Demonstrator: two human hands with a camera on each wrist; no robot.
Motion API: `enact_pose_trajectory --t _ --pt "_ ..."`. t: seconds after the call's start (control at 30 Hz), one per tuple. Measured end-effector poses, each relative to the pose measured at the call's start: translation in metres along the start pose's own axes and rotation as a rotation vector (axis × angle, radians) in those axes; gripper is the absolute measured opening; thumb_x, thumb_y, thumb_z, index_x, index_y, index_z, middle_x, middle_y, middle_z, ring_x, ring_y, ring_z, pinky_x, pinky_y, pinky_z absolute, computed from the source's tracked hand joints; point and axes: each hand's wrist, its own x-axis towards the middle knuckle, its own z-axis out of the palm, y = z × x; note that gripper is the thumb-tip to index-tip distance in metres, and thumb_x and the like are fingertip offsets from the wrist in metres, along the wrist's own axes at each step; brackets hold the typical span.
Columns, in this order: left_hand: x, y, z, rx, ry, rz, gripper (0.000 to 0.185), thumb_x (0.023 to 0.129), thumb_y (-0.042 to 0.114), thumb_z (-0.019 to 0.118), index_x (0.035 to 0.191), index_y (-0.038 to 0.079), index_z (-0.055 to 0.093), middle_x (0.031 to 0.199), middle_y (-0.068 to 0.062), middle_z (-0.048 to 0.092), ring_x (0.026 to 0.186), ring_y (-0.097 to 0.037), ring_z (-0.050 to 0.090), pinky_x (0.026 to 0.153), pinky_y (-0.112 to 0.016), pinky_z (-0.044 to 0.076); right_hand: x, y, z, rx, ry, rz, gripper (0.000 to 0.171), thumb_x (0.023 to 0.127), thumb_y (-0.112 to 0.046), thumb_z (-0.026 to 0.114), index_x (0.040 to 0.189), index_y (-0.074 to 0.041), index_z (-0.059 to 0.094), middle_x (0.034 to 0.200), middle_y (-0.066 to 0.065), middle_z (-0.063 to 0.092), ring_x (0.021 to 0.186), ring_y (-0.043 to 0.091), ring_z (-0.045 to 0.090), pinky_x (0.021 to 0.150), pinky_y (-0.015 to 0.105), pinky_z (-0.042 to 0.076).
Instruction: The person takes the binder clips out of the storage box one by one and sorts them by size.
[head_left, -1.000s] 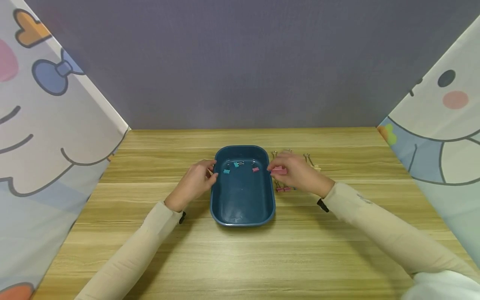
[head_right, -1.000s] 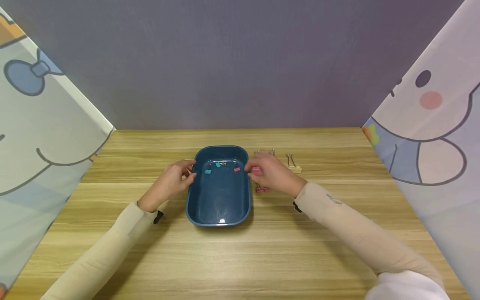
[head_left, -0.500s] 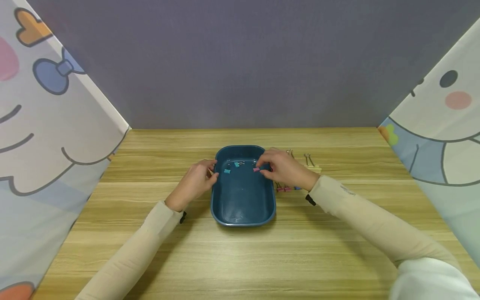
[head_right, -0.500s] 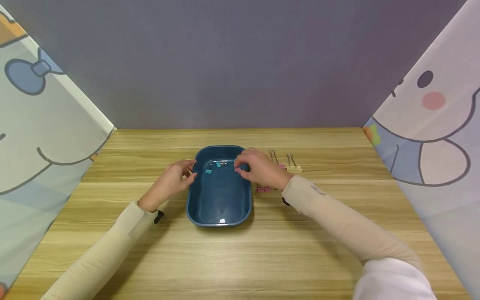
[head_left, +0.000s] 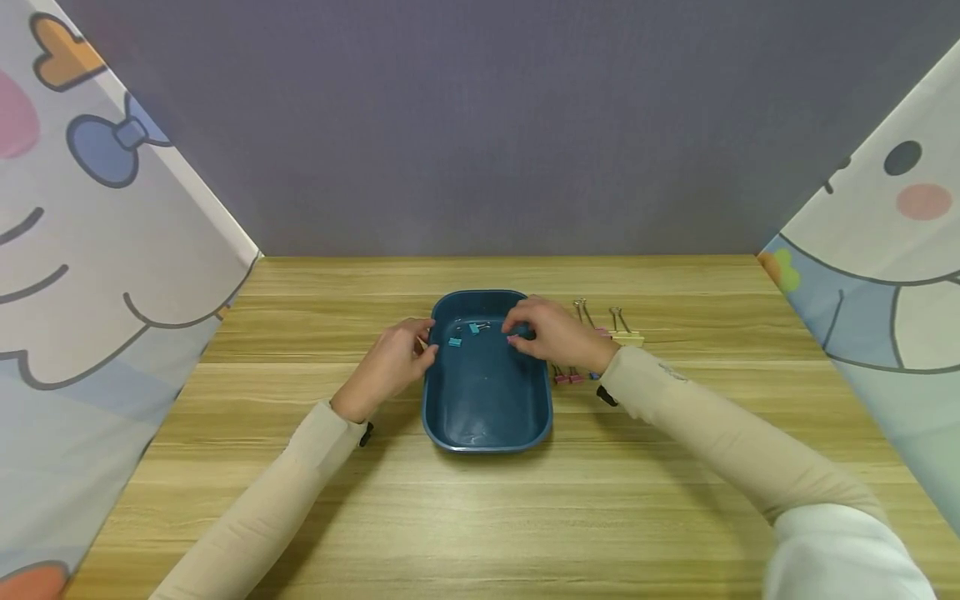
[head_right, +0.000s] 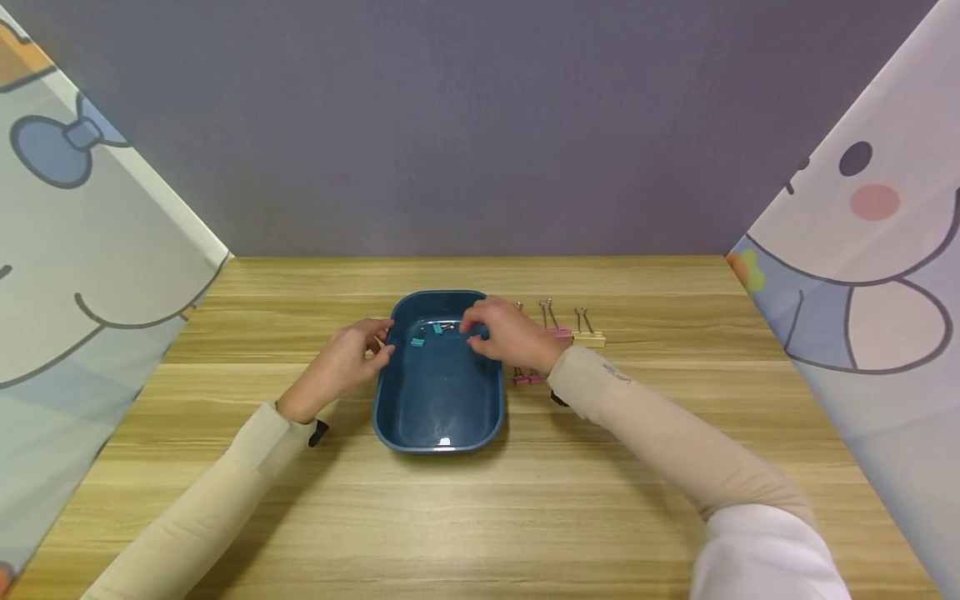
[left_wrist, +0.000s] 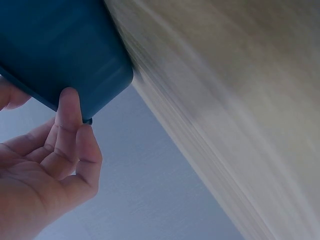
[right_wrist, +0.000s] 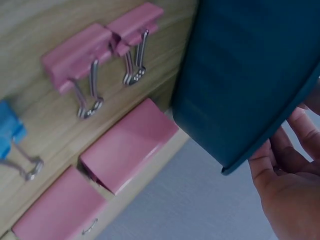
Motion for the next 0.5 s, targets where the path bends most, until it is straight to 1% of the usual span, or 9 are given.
enact_pose_trajectory --t 0.13,0.3,0.5 --pt "0.000 0.000 0.000 0.002 0.000 -0.003 0.041 0.088 0.008 0.064 0.125 -0.008 0.054 0.094 -0.009 0.059 0.075 -0.016 0.060 0.058 -0.024 0.051 0.004 0.002 0.004 0.017 -0.002 -0.012 0.015 0.086 -0.008 0.068 0.101 -0.007 0.069 0.098 0.007 0.063 0.085 0.027 0.056 0.073 0.035 0.046" --pt "0.001 0.000 0.001 0.007 0.005 0.007 0.041 0.088 0.007 0.065 0.124 -0.008 0.054 0.095 -0.010 0.060 0.075 -0.016 0.061 0.059 -0.024 0.051 0.009 0.005 0.008 0.012 0.001 -0.015 0.015 0.086 -0.009 0.068 0.101 -0.007 0.069 0.098 0.006 0.063 0.086 0.026 0.056 0.074 0.036 0.045" --pt "0.001 0.000 0.001 0.011 0.011 0.011 0.041 0.087 0.007 0.065 0.124 -0.008 0.055 0.094 -0.010 0.060 0.075 -0.016 0.061 0.059 -0.025 0.051 0.015 0.005 0.009 0.027 -0.018 0.016 0.018 0.085 -0.007 0.069 0.103 -0.007 0.068 0.099 0.004 0.062 0.088 0.024 0.056 0.076 0.036 0.045"
